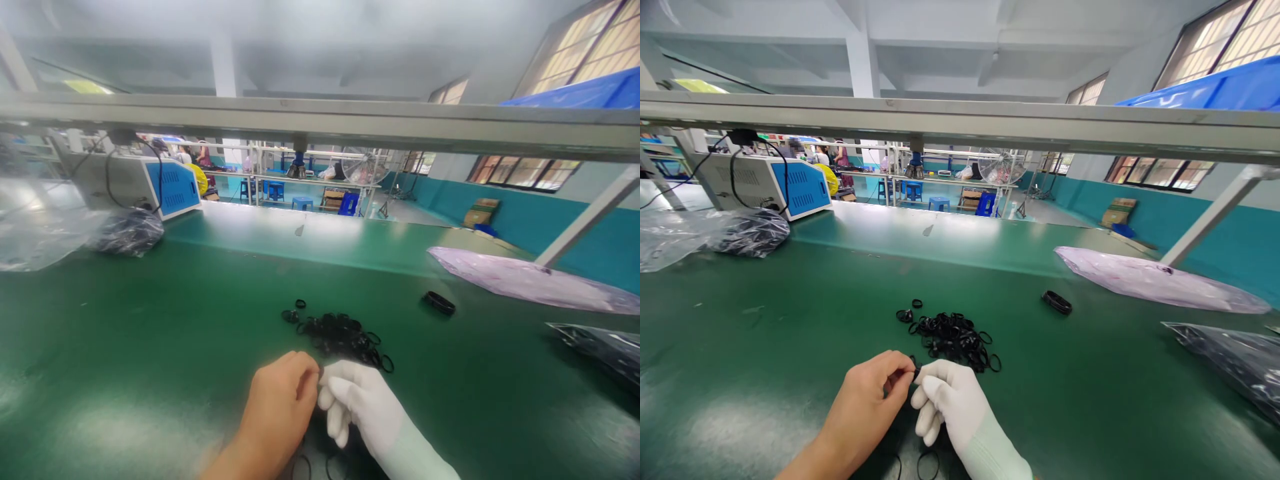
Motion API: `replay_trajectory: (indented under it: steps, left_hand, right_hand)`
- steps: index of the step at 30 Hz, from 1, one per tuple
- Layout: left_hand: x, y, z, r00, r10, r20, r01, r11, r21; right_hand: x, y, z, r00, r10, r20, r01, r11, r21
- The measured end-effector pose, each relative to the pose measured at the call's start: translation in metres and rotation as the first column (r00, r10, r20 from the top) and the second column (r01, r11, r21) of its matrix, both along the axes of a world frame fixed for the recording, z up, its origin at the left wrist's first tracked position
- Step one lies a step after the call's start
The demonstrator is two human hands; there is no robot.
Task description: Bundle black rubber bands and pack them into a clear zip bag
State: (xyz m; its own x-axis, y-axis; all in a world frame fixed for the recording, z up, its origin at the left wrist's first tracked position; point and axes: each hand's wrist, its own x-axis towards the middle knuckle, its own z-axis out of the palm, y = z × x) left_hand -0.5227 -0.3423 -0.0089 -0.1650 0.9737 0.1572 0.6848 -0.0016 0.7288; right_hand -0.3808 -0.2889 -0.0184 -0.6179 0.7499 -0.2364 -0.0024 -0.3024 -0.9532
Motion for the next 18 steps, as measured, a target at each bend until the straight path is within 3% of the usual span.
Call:
replay_trajectory:
  steps: [4,7,10,12,15,18]
  left_hand:
    - [0.003,-0.001,0.000,0.997,-0.045,0.067,0.047,0.998,-0.032]
    - [0.005,0.000,-0.003,0.998,-0.067,0.015,0.067,0.998,0.000]
    - [0.001,0.004,-0.002,0.998,0.055,-0.010,-0.055,0.998,-0.037]
    - [-0.004,0.005,0.002,0.991,0.116,0.071,-0.110,0.990,-0.090]
    - [-0.006,0.003,0.007,0.982,0.043,0.182,-0.025,0.995,-0.099]
    - [-0.001,-0.001,0.005,0.993,-0.048,0.105,0.054,0.997,-0.052]
  right_hand:
    - [-0.001,-0.001,0.006,0.990,-0.048,0.133,0.042,0.998,0.044]
    - [0.000,0.000,0.009,0.972,-0.074,0.224,0.054,0.994,0.096]
    - [0.001,0.002,0.009,0.970,-0.084,0.228,0.054,0.990,0.133]
    - [0.001,0.004,0.008,0.980,-0.078,0.181,0.060,0.993,0.101]
    - [0.000,0.004,0.007,0.991,-0.065,0.118,0.057,0.996,0.069]
    - [-0.001,0.003,0.007,0.989,-0.078,0.124,0.066,0.993,0.099]
